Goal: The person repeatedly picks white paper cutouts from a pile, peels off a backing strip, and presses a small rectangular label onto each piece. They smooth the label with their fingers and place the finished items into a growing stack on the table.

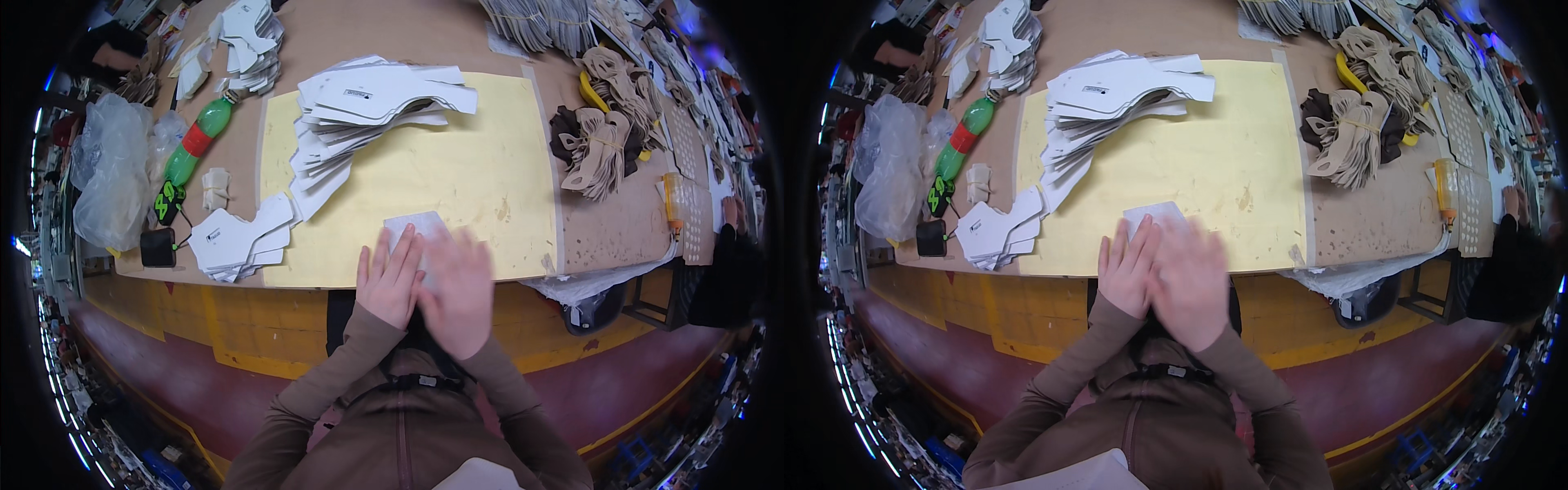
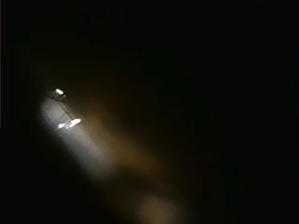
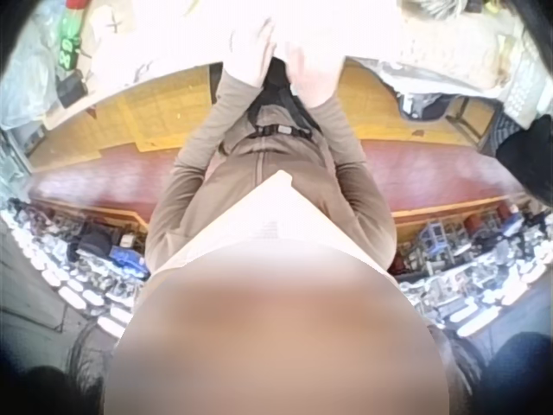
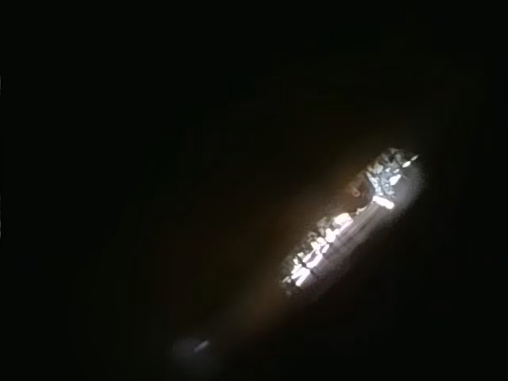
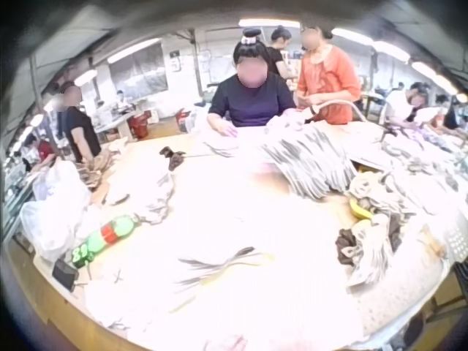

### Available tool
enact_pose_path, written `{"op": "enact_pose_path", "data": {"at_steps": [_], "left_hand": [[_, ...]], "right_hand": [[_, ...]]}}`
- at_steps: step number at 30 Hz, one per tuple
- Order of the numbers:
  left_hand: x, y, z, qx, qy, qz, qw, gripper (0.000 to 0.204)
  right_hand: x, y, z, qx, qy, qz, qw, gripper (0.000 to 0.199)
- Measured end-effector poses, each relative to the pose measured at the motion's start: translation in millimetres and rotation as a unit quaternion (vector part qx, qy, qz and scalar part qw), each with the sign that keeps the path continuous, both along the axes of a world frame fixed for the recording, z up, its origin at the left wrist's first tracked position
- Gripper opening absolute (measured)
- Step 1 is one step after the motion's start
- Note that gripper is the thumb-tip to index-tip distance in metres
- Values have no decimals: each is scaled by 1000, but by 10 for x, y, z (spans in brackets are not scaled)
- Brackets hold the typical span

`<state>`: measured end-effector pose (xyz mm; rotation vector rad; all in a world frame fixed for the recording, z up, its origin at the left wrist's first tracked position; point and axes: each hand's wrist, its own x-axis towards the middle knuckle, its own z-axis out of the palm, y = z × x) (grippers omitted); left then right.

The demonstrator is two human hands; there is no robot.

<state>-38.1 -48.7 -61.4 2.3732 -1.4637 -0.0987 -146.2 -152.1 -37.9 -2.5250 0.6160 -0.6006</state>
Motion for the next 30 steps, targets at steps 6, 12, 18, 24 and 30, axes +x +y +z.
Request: {"op": "enact_pose_path", "data": {"at_steps": [6, 12, 18, 24, 30], "left_hand": [[-16, 7, 13, 43, 5, 4, 999, 61], [-97, -38, 69, 44, -9, 19, 999, 62], [-69, -21, 67, 20, 26, 22, 999, 60], [-116, -59, 111, 9, 29, 15, 999, 53], [-139, -44, 150, 16, 45, 28, 998, 54]], "right_hand": [[79, -57, -42, 3, 144, 5, 990, 53], [-63, -348, -81, -67, 206, 1, 976, 47], [-267, -791, -41, -94, 146, -136, 975, 50], [-578, -165, -115, 3, 136, -16, 991, 44], [-598, -125, -332, -92, 180, -214, 956, 42]]}}
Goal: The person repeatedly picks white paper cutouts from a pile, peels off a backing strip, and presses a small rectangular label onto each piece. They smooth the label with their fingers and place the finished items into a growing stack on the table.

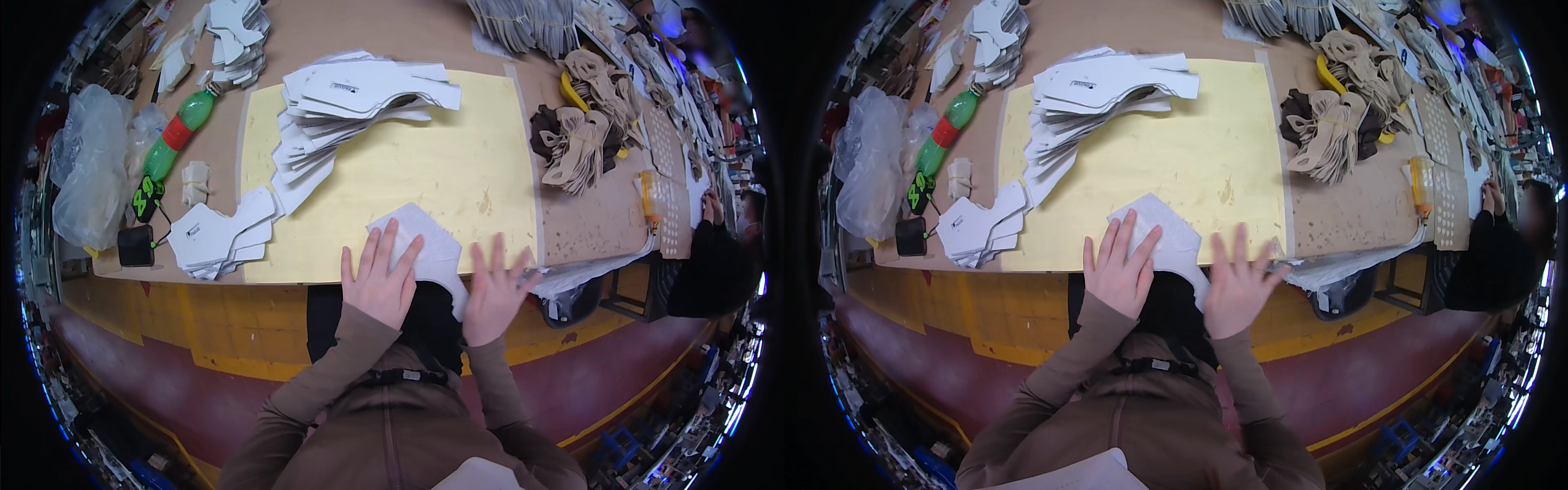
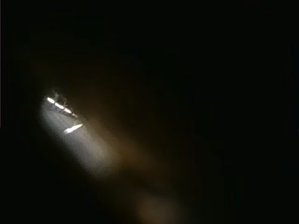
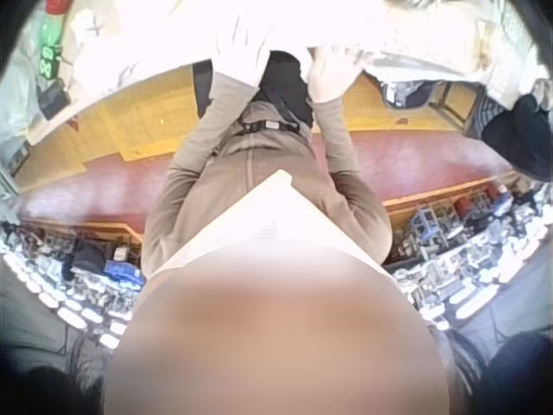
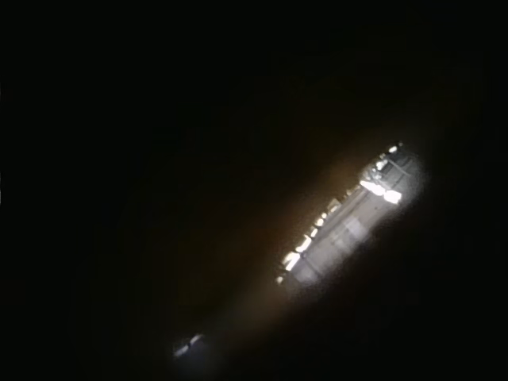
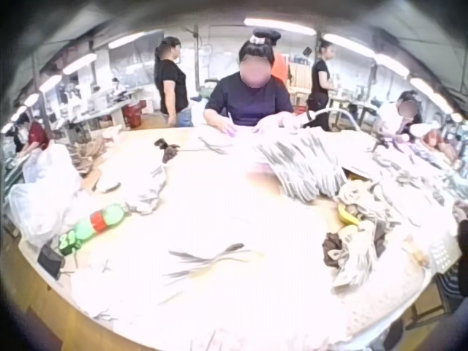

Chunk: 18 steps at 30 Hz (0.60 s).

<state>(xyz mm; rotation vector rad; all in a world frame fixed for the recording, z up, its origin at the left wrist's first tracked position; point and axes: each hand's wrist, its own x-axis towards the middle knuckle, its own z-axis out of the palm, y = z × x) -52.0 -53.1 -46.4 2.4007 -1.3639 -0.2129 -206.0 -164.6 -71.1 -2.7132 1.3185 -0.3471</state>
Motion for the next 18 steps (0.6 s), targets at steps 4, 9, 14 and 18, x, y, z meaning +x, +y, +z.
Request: {"op": "enact_pose_path", "data": {"at_steps": [4, 9, 14, 18], "left_hand": [[-7, -12, -72, -23, -8, 12, 1000, 55], [-40, 14, -138, -48, -20, 12, 999, 55], [-9, 13, -131, -70, -9, -12, 997, 54], [12, -46, -109, -155, 71, -43, 984, 46]], "right_hand": [[-166, -248, 193, 57, -59, -79, 993, 42], [-13, 26, 291, 119, -104, 86, 984, 39], [121, -35, 223, 67, -57, 82, 993, 35], [55, -234, 250, 92, -150, 67, 982, 27]]}}
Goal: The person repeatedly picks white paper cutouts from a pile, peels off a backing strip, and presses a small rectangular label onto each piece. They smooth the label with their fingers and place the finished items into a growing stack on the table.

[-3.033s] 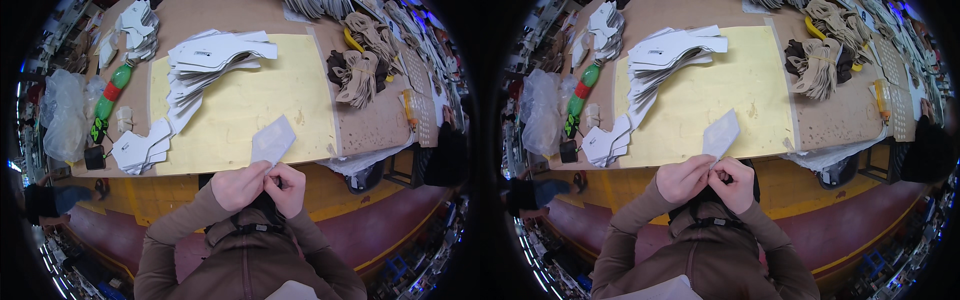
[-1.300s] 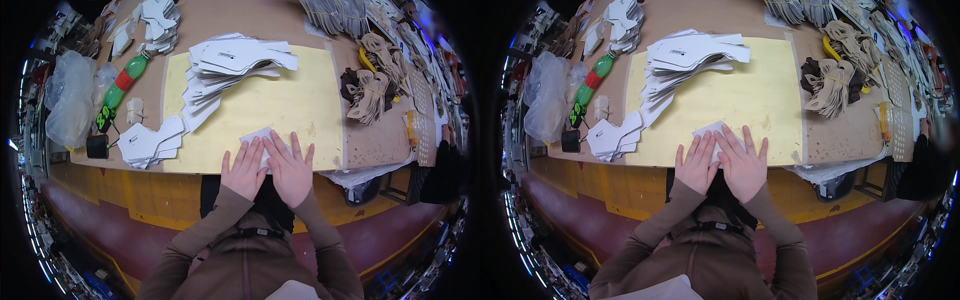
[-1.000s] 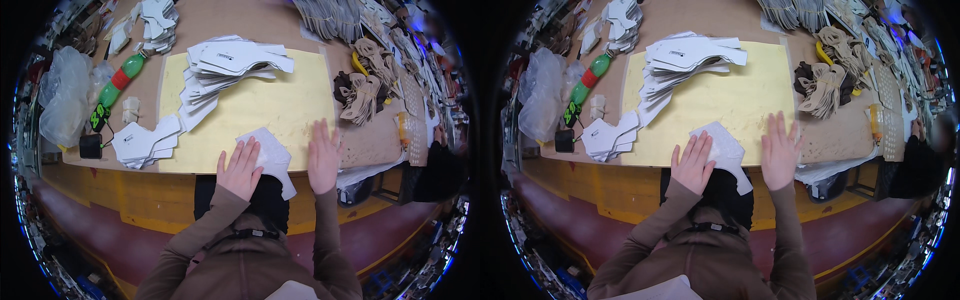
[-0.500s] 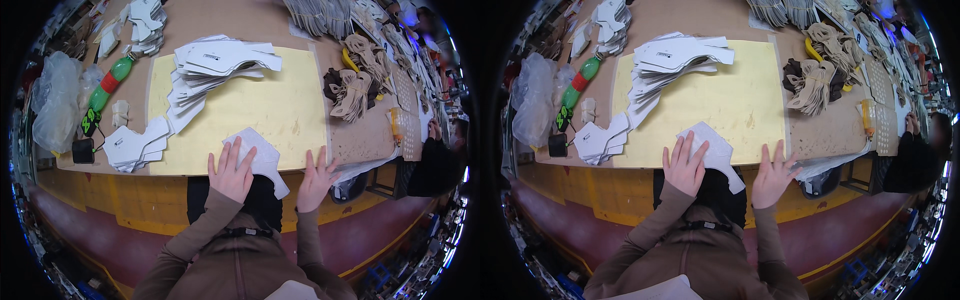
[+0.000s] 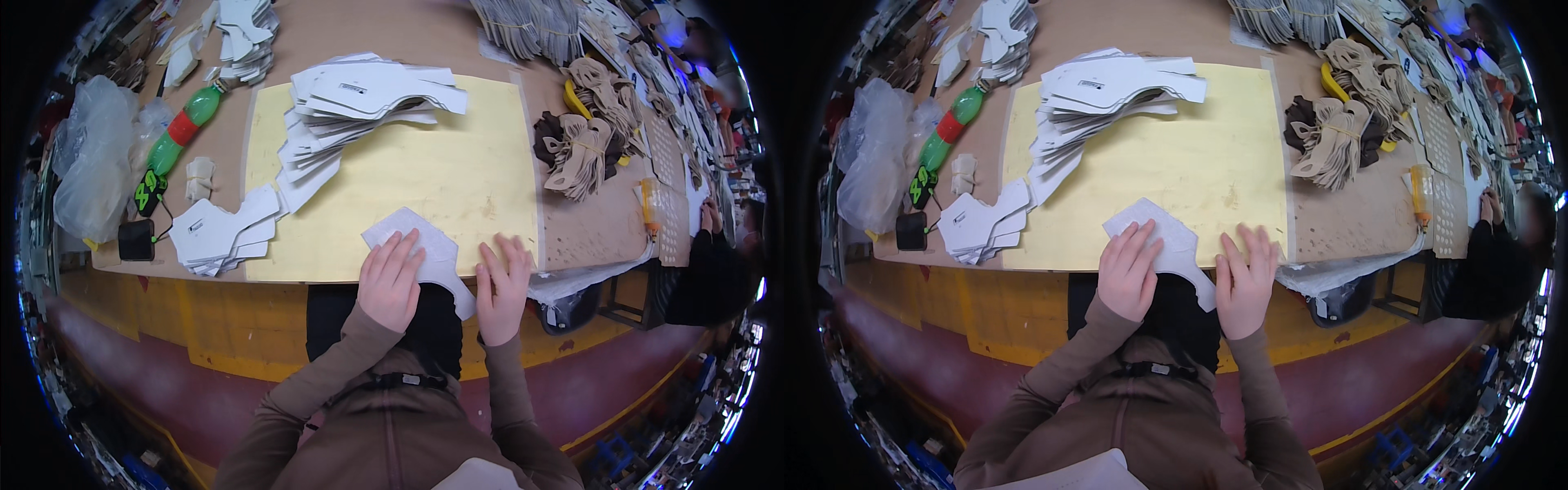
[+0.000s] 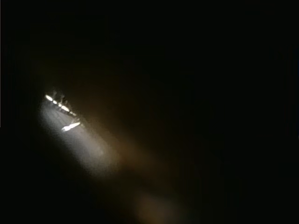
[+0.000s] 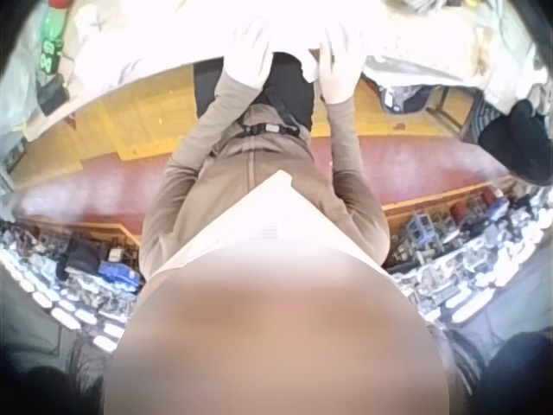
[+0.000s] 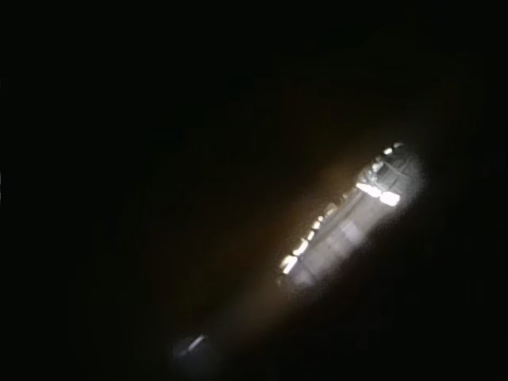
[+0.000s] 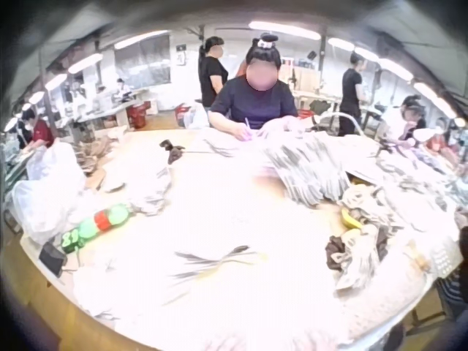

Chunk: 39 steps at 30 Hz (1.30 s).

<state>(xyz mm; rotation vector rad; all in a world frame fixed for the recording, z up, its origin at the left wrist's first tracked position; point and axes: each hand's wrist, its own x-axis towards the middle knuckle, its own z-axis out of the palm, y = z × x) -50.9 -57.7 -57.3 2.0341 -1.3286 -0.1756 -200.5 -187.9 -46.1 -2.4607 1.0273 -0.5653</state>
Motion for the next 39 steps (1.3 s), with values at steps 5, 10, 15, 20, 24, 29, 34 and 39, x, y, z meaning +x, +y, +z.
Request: {"op": "enact_pose_path", "data": {"at_steps": [5, 10, 15, 20, 24, 29, 34, 39], "left_hand": [[156, -70, 17, -5, 6, -107, 994, 36], [590, -88, 55, 0, -38, -144, 989, 30], [566, -105, 167, 32, -44, -95, 994, 35], [125, -13, 198, 22, -27, -41, 999, 48], [211, 99, 146, -35, 115, -48, 992, 41], [311, 188, 162, -48, 178, -83, 979, 33], [295, 177, 205, -61, 172, -74, 980, 32], [272, 171, 276, -65, 212, -54, 974, 22]], "right_hand": [[113, -84, 56, 7, -55, 50, 997, 22], [288, -14, 112, 114, -57, 85, 988, 6], [387, 122, 87, 142, -95, 11, 985, 7], [403, 112, 82, 125, -88, 1, 988, 7], [354, 87, 153, 168, -53, 54, 983, 8], [391, 153, 172, 319, -133, 47, 937, 7], [408, 199, 170, 259, -101, 56, 959, 5], [411, 234, 171, 271, -131, 76, 951, 5]]}}
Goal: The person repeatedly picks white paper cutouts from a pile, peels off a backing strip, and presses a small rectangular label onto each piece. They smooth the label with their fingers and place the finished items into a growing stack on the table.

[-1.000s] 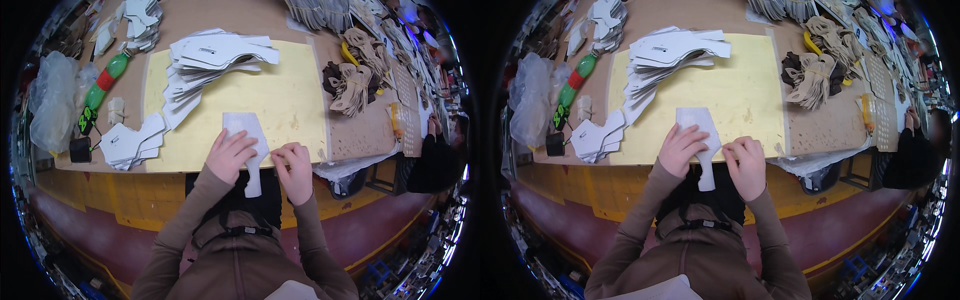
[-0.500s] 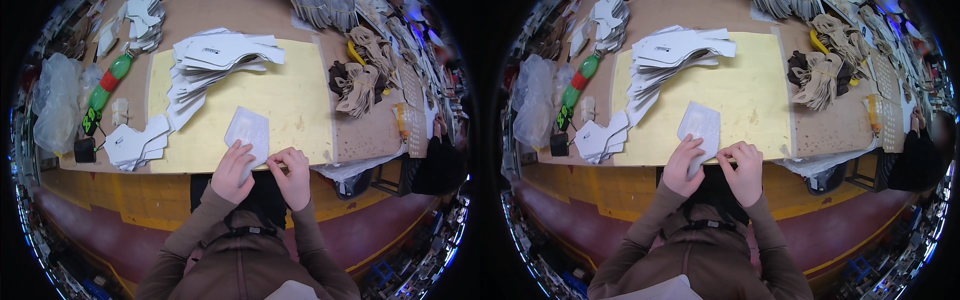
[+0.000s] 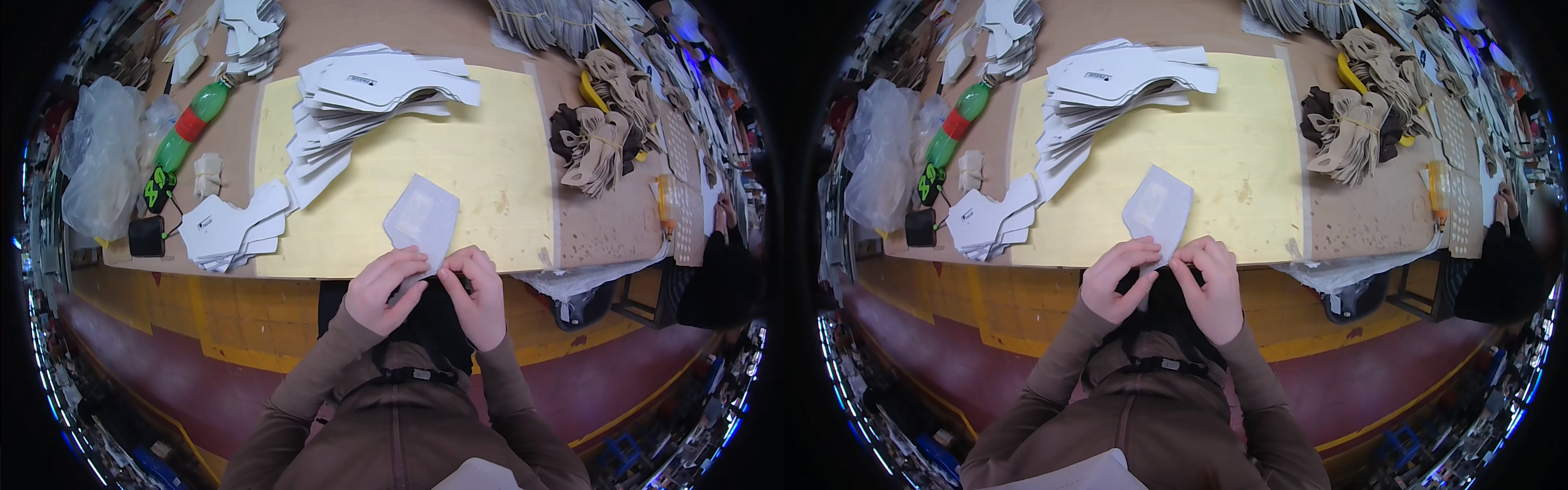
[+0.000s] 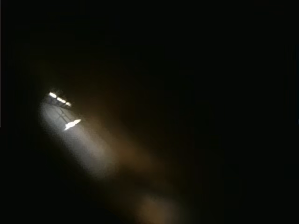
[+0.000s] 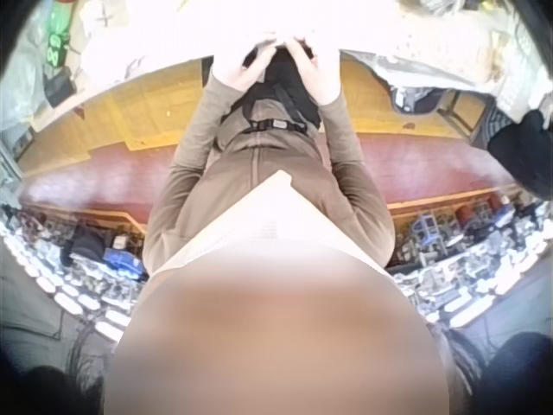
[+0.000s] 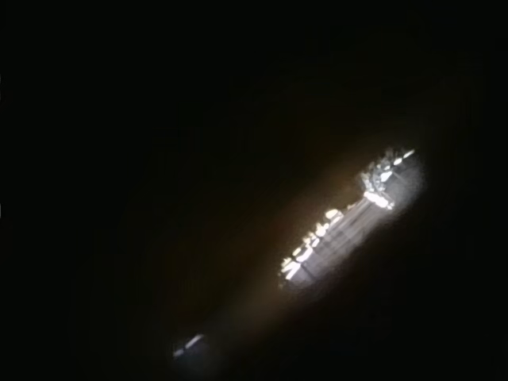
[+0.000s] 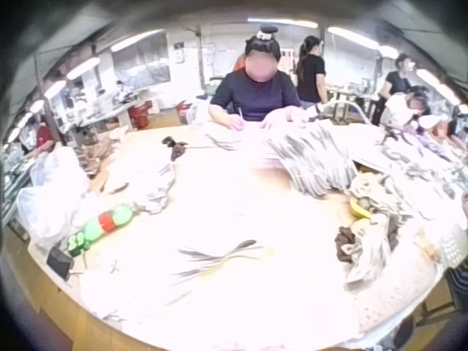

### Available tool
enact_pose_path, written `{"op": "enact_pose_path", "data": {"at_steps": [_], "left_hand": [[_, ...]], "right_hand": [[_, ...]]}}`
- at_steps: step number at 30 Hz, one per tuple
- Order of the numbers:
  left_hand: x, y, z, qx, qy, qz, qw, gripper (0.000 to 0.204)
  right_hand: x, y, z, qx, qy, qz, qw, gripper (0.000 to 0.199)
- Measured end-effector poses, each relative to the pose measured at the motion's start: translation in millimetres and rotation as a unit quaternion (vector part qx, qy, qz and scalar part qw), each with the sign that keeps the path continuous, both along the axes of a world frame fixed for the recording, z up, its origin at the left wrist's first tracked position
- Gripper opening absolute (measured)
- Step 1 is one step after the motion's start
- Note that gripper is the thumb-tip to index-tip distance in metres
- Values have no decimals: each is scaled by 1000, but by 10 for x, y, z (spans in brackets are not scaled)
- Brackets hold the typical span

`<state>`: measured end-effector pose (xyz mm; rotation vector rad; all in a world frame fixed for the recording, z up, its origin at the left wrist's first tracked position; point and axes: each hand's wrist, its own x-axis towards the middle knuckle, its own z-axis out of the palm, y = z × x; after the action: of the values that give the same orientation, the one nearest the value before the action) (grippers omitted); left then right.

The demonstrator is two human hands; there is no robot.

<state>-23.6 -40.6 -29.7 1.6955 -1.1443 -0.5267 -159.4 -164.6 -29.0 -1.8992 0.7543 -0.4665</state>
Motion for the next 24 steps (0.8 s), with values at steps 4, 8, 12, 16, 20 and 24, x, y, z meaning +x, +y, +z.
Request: {"op": "enact_pose_path", "data": {"at_steps": [4, 8, 12, 16, 20, 24], "left_hand": [[63, -28, 58, -25, -137, -2, 990, 17], [140, -21, 127, -23, -163, -18, 986, 15], [120, -7, 173, -7, -159, -1, 987, 12], [22, -48, 125, 90, 18, 76, 993, 11], [65, -98, 13, 51, 103, 58, 992, 13], [80, -128, -63, 18, 34, 18, 999, 14]], "right_hand": [[23, 95, 6, 9, -44, 8, 999, 6], [48, 130, 15, -56, -53, 8, 997, 7], [67, 158, 43, -125, -53, 22, 991, 10], [45, 136, 64, -157, -24, -3, 987, 12], [25, 29, 19, -116, 9, -51, 992, 12], [-5, 19, -26, -71, -13, -80, 994, 10]]}}
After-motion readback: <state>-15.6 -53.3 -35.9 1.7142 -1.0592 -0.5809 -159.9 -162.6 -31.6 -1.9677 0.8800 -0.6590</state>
